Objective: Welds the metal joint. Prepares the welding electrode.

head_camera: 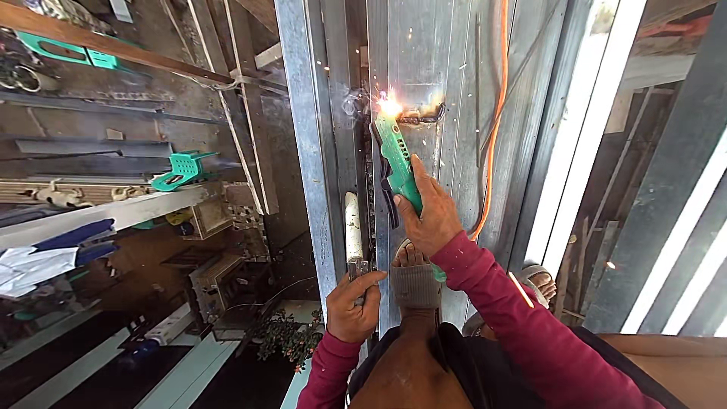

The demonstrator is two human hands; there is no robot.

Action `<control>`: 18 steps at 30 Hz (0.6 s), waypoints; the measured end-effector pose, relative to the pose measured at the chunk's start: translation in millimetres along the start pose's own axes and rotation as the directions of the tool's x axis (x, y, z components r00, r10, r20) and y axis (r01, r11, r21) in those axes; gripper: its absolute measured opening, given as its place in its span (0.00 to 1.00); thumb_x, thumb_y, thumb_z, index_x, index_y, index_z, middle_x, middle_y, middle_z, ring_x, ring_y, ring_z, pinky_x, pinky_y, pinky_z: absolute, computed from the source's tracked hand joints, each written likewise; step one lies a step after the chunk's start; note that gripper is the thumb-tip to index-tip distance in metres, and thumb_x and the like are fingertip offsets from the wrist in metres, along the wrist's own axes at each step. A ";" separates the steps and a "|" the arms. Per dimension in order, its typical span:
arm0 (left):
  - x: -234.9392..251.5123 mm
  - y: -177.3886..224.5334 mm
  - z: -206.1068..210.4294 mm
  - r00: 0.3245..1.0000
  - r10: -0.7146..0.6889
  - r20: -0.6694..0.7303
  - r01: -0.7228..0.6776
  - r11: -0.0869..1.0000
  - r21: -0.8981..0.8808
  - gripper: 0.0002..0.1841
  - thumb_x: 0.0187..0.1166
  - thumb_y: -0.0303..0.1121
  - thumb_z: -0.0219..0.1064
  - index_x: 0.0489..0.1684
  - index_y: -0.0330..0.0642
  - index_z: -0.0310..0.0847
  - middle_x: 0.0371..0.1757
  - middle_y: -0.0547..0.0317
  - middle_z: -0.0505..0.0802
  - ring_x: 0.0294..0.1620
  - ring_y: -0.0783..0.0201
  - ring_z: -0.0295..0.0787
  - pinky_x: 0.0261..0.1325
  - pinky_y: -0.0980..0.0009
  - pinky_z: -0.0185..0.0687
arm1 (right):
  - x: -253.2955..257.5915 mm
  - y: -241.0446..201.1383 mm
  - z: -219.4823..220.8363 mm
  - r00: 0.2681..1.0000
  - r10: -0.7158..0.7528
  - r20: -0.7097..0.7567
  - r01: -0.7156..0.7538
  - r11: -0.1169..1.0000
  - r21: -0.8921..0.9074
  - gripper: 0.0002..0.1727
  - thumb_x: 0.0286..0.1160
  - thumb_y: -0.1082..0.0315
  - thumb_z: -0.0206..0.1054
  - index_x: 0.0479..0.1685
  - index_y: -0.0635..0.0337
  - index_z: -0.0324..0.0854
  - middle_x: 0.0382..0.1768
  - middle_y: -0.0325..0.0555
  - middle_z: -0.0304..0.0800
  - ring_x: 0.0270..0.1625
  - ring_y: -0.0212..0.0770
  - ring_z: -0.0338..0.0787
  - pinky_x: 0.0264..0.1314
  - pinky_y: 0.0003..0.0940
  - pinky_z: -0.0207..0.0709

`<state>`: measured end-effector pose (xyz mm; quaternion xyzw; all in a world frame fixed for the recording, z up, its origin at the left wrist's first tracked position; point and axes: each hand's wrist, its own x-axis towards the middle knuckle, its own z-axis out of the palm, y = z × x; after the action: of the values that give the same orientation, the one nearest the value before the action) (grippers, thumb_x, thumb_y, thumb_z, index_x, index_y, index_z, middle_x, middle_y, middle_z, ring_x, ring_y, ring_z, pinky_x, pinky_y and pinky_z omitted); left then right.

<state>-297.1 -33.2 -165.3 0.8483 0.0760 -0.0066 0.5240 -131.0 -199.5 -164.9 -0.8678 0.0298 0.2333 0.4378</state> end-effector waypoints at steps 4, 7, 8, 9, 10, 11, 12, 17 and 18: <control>0.1 0.1 0.3 1.000 0.002 -0.001 -0.002 1.000 -0.001 0.12 0.79 0.30 0.62 0.44 0.44 0.94 0.38 0.58 0.96 0.38 0.77 0.90 0.45 0.81 0.86 | 0.2 -0.3 0.2 1.000 0.013 0.007 -0.013 1.000 0.004 0.41 0.84 0.61 0.66 0.95 0.53 0.51 0.62 0.60 0.84 0.47 0.52 0.92 0.44 0.51 0.88; 0.2 0.5 0.3 1.000 0.001 0.000 -0.001 1.000 0.002 0.11 0.79 0.30 0.62 0.44 0.44 0.94 0.38 0.58 0.96 0.38 0.77 0.90 0.45 0.82 0.86 | 0.3 -0.9 0.1 1.000 0.015 0.007 -0.015 1.000 0.009 0.42 0.84 0.60 0.66 0.95 0.54 0.51 0.63 0.60 0.84 0.48 0.53 0.92 0.46 0.52 0.88; 0.4 0.6 0.3 1.000 0.001 -0.001 -0.001 1.000 0.002 0.11 0.78 0.30 0.62 0.44 0.44 0.94 0.38 0.58 0.96 0.39 0.77 0.90 0.45 0.82 0.86 | 0.2 -1.2 0.0 1.000 0.016 0.009 -0.016 1.000 0.010 0.41 0.84 0.60 0.66 0.95 0.54 0.50 0.63 0.60 0.84 0.48 0.53 0.92 0.46 0.52 0.88; 0.5 0.8 0.4 1.000 0.001 -0.003 -0.001 1.000 0.001 0.11 0.79 0.30 0.62 0.44 0.44 0.94 0.38 0.58 0.96 0.39 0.77 0.90 0.45 0.82 0.86 | 0.4 -1.2 -0.1 1.000 0.017 0.009 -0.017 1.000 0.009 0.41 0.84 0.60 0.65 0.96 0.55 0.50 0.63 0.60 0.84 0.48 0.52 0.92 0.46 0.51 0.88; 0.5 0.7 0.3 1.000 0.000 -0.004 0.000 1.000 0.001 0.11 0.79 0.30 0.62 0.44 0.44 0.95 0.38 0.58 0.96 0.38 0.77 0.90 0.45 0.82 0.86 | 0.6 -1.2 -0.1 1.000 0.020 0.009 -0.020 1.000 0.012 0.42 0.84 0.60 0.66 0.96 0.55 0.50 0.63 0.60 0.84 0.48 0.53 0.92 0.46 0.52 0.88; 0.3 0.6 0.2 1.000 0.000 -0.003 0.000 1.000 0.003 0.11 0.79 0.30 0.62 0.44 0.44 0.94 0.38 0.58 0.96 0.38 0.77 0.90 0.45 0.82 0.86 | 0.6 -0.9 0.2 1.000 0.019 0.009 -0.020 1.000 0.015 0.42 0.84 0.60 0.66 0.96 0.55 0.50 0.63 0.60 0.84 0.48 0.52 0.92 0.46 0.52 0.88; 0.0 0.6 0.0 1.000 0.000 -0.001 0.000 1.000 0.006 0.11 0.78 0.30 0.62 0.43 0.44 0.94 0.37 0.58 0.96 0.37 0.77 0.90 0.44 0.82 0.85 | 0.5 -0.3 0.6 1.000 0.018 0.009 -0.019 1.000 0.015 0.42 0.84 0.60 0.66 0.96 0.55 0.50 0.63 0.60 0.84 0.49 0.52 0.92 0.46 0.52 0.88; 1.6 0.2 0.5 1.000 0.005 -0.002 -0.005 1.000 0.023 0.12 0.78 0.30 0.62 0.44 0.45 0.94 0.36 0.58 0.95 0.35 0.77 0.89 0.42 0.82 0.85 | 1.0 0.1 -0.5 1.000 0.024 0.016 -0.024 1.000 0.010 0.41 0.84 0.59 0.65 0.96 0.53 0.51 0.63 0.60 0.84 0.49 0.53 0.92 0.46 0.52 0.88; 2.0 0.6 0.1 1.000 0.002 -0.002 -0.002 1.000 0.027 0.12 0.79 0.31 0.62 0.44 0.46 0.94 0.35 0.59 0.95 0.35 0.77 0.89 0.41 0.81 0.85 | -0.1 1.7 -0.9 1.000 0.004 0.001 -0.004 1.000 0.013 0.40 0.83 0.59 0.66 0.95 0.54 0.54 0.62 0.59 0.86 0.49 0.52 0.93 0.48 0.52 0.88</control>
<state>-295.0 -33.3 -164.9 0.8555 0.0756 -0.0060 0.5122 -131.3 -201.2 -165.6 -0.8648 0.0330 0.2343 0.4429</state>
